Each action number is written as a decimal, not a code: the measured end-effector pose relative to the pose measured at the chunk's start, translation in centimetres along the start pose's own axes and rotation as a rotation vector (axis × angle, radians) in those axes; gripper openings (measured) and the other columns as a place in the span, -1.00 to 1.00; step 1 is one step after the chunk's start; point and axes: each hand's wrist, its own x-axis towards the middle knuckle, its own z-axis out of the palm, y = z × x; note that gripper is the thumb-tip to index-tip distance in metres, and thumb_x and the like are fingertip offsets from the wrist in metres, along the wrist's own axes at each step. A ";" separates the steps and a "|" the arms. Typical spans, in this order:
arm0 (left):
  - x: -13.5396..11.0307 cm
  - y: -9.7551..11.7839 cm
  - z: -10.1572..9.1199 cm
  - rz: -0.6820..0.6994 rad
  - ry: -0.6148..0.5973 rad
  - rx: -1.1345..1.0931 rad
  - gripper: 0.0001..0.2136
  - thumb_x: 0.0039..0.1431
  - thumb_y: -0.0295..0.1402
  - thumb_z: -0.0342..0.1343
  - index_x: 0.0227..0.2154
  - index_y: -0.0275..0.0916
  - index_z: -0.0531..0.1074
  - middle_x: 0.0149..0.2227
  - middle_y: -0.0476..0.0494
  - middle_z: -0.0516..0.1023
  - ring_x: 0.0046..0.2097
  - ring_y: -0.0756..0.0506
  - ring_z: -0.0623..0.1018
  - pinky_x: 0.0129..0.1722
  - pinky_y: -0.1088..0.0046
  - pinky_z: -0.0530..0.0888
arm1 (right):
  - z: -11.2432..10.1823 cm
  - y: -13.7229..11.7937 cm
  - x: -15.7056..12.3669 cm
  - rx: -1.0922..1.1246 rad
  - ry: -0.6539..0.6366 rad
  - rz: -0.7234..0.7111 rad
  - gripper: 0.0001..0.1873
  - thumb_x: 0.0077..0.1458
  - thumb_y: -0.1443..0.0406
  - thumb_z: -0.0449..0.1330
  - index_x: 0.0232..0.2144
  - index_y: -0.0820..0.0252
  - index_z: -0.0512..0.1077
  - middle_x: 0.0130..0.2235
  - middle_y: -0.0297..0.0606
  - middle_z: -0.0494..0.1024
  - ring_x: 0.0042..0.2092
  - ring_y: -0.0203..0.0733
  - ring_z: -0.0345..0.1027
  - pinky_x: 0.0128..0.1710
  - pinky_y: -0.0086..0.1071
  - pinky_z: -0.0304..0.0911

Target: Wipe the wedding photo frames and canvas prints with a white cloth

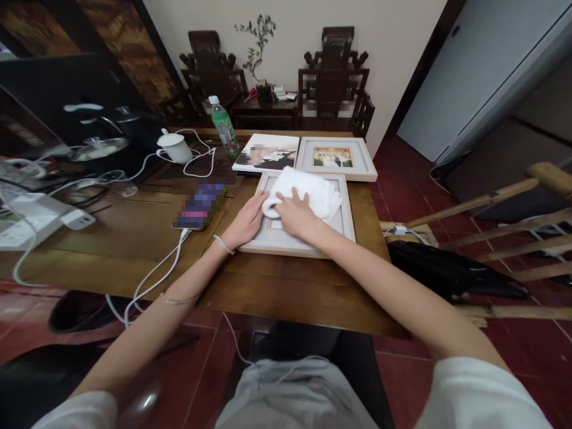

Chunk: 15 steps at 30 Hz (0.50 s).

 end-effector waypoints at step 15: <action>0.0 1.7 -0.8 -0.039 0.176 -0.224 -0.31 0.38 0.12 -0.36 0.31 -0.30 0.14 0.34 -0.38 0.23 0.35 -0.24 0.26 0.34 0.11 0.17 | -1.0 -2.7 -2.2 -0.125 -0.066 -0.222 -0.47 0.14 0.57 -0.05 0.06 0.24 0.49 0.37 -0.08 0.16 0.36 0.37 -0.09 0.14 0.28 0.13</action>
